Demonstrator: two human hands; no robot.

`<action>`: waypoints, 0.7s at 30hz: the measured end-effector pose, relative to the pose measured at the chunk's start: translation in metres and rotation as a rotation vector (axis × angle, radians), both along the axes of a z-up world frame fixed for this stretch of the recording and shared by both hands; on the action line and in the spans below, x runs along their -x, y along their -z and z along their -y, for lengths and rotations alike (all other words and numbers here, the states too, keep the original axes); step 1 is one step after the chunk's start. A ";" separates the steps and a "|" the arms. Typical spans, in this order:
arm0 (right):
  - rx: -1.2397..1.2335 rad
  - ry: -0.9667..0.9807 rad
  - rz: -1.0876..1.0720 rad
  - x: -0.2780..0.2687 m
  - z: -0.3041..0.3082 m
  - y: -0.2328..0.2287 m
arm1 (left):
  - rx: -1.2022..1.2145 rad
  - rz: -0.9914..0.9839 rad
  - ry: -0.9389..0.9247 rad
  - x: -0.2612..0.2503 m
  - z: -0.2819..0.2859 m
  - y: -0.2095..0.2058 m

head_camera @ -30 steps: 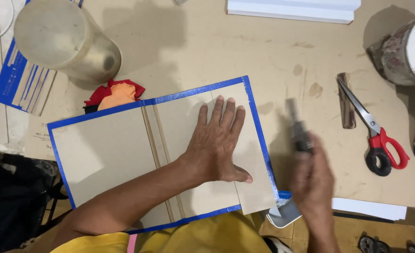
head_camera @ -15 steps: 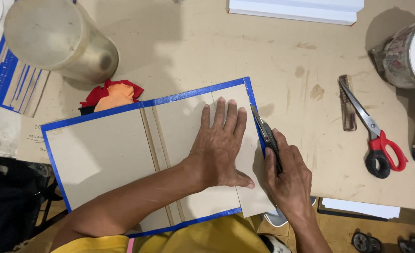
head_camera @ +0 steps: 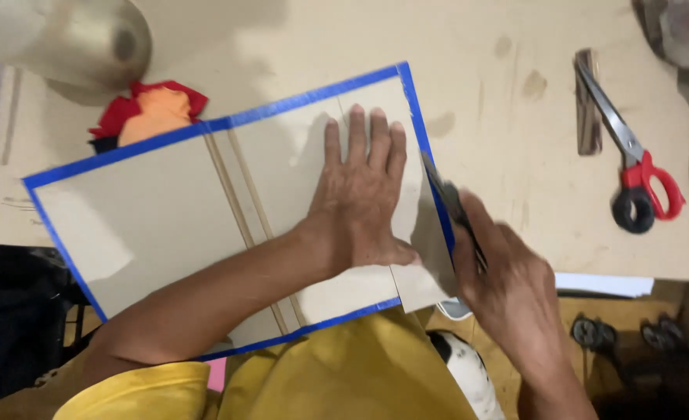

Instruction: The person uses a utility knife to trim the edges of a book cover and then applies blue tape to the spine and edges. They smooth the tape with their fingers and use scissors to trim excess tape from the corners.

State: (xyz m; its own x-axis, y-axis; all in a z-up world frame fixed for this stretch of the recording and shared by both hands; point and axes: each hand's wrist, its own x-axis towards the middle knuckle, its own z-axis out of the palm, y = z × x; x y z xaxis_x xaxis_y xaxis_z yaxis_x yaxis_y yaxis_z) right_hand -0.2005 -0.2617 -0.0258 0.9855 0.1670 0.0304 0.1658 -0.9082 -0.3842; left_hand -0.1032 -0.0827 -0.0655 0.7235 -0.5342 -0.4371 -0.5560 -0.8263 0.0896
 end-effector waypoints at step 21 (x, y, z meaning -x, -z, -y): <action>-0.083 0.384 -0.371 0.134 0.035 0.011 | 0.064 0.050 -0.029 0.003 -0.010 0.014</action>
